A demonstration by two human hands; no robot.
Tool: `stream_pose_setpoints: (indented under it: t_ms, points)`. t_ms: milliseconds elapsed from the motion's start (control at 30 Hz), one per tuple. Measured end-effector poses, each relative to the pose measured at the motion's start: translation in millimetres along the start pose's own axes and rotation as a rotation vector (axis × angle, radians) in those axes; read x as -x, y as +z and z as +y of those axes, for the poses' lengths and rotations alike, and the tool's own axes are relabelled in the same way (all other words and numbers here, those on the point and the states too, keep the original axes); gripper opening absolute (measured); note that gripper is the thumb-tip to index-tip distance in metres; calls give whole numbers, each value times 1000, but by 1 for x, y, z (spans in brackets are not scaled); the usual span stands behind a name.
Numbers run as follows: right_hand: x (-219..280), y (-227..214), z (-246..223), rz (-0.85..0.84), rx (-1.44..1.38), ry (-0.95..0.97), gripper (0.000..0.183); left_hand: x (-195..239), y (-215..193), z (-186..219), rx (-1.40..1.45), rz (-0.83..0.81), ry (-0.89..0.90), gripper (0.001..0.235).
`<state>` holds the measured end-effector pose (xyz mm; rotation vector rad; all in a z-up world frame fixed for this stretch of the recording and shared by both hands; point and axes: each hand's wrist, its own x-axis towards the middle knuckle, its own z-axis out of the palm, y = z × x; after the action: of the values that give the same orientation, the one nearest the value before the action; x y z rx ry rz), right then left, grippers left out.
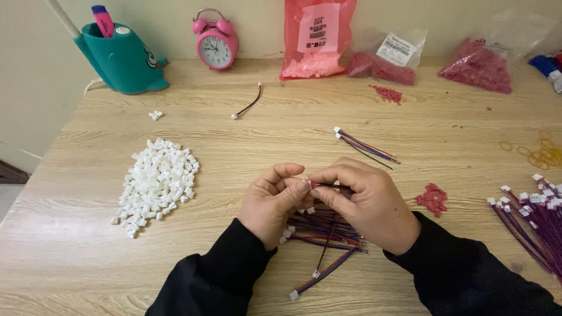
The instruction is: Assembling electrical wire bundles by attaching plastic connectors to the ends
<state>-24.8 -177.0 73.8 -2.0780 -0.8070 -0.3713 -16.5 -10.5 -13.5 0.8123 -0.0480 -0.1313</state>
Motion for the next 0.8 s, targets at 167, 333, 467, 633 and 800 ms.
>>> stream_pose_setpoints:
  t_ms: [167,333,467,633,800]
  points:
    - [0,0,1,-22,-29,-32,11,0,-1,4,-99,-62,52,30]
    - [-1,-4,-2,-39,-57,-59,10,1,-2,3,-123,-107,79,29]
    - [-2,-5,-8,-43,-85,-65,11,4,1,9,-148,-150,95,30]
    - [1,-2,-1,-56,-131,-38,13,2,-2,12,-138,-170,84,33]
    - [0,-10,-1,-155,-297,53,19,6,0,26,-123,-270,68,36]
